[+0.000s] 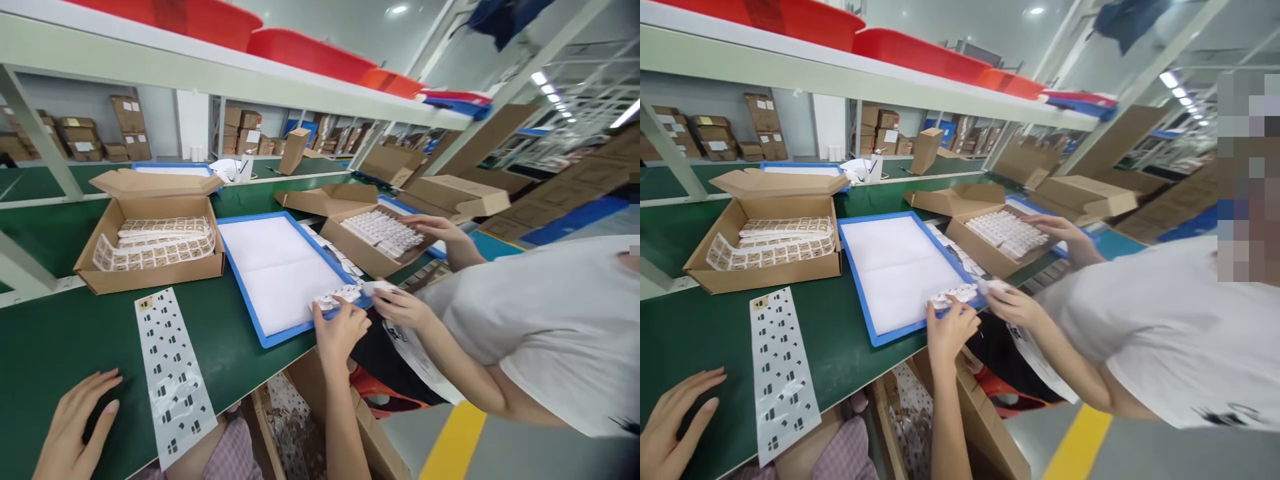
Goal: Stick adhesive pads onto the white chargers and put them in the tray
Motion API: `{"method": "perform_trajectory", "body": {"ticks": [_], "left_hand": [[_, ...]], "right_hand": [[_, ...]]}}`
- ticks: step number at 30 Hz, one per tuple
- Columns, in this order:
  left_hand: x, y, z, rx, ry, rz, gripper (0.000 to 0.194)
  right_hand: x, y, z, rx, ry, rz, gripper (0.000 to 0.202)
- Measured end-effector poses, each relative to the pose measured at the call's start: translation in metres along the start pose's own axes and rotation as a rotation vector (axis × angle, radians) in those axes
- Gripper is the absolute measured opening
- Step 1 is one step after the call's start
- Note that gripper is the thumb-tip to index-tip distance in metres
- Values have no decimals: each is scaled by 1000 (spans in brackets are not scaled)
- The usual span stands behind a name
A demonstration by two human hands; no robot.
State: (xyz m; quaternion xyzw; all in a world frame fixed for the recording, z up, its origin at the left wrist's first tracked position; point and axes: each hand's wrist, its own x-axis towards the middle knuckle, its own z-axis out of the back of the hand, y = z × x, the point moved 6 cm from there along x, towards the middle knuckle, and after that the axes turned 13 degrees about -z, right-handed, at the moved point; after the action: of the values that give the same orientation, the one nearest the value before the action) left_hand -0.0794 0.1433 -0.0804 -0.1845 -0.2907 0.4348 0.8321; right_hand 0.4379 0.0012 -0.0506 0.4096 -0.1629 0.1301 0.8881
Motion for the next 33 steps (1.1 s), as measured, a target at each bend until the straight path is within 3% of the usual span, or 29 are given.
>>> {"method": "perform_trajectory", "body": {"ticks": [3,6,9,12,15,18,21,26,29,33], "left_hand": [[7,-17,-17,81,142,-65,50],[13,-44,-40,159,278,-121,51],[11,-72,-62,155,411,-197,50],[-2,-96,-76,133,467,-236,50],[-19,-114,-83,104,476,-253,53],[-30,-122,-82,-1,503,-285,57],[-20,-113,-65,-122,416,-254,48],[21,-70,-27,-392,-54,87,43],[35,-65,-30,-616,-75,177,31],[35,-77,-34,-735,-68,206,30]], "right_hand": [[4,5,9,22,-32,64,63],[-19,33,12,134,74,230,55],[-81,85,-3,268,389,506,33],[-160,140,-31,331,743,781,25],[-205,173,-60,313,882,865,40],[-220,182,-76,266,926,870,47],[-230,175,-71,251,958,866,45],[-245,158,-37,336,1011,829,42],[-249,153,-19,403,1029,797,39],[-246,154,0,461,1038,774,31]]}}
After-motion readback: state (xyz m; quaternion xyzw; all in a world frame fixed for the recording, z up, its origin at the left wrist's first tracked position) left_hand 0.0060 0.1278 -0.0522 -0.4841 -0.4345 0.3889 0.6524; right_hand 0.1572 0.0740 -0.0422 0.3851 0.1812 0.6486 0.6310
